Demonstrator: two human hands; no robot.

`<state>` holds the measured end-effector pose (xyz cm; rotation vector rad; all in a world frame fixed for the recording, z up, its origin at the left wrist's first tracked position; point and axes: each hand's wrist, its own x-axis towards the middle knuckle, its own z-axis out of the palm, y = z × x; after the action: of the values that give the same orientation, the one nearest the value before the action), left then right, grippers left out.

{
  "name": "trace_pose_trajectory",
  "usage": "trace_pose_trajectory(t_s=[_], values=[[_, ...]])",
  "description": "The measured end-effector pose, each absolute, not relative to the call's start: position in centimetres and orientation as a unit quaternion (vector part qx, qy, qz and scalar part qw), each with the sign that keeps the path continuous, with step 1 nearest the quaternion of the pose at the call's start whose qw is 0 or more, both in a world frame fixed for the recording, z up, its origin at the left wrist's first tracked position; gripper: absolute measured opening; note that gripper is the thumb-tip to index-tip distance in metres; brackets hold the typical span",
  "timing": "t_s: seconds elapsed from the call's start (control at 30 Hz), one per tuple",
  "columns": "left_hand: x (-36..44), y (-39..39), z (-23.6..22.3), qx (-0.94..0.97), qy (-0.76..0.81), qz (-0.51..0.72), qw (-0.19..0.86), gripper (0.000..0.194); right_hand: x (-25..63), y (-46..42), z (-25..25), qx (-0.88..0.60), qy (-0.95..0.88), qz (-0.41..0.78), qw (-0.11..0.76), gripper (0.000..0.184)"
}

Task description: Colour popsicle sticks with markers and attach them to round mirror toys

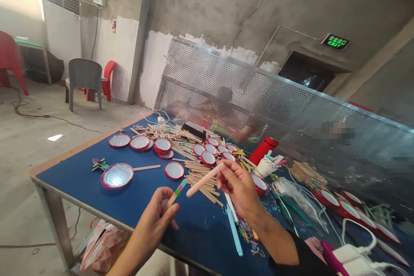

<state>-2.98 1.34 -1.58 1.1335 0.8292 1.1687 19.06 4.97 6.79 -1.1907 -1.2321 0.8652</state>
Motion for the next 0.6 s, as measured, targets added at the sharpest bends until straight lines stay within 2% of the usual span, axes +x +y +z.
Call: trace_pose_trajectory(t_s=[0.13, 0.27, 0.33, 0.43, 0.6], values=[[-2.9, 1.1, -1.9, 0.447, 0.395, 0.524, 0.607, 0.056, 27.3, 9.1, 9.1, -0.572, -0.478, 0.184, 0.641, 0.049], [-2.9, 0.7, -1.8, 0.455, 0.427, 0.507, 0.595, 0.060, 37.7, 12.0, 11.8, -0.667, -0.382, 0.000, 0.640, 0.029], [-3.0, 0.9, -1.8, 0.445, 0.418, 0.507, 0.609, 0.060, 42.0, 12.6, 12.3, -0.712, -0.338, -0.043, 0.614, 0.026], [-3.1, 1.6, -2.3, 0.439, 0.377, 0.499, 0.645, 0.059, 46.4, 13.3, 11.8, -0.760, -0.302, -0.069, 0.571, 0.032], [-3.2, 2.2, -3.8, 0.435, 0.363, 0.493, 0.660, 0.054, 49.6, 15.2, 9.6, -0.801, -0.300, -0.081, 0.512, 0.035]])
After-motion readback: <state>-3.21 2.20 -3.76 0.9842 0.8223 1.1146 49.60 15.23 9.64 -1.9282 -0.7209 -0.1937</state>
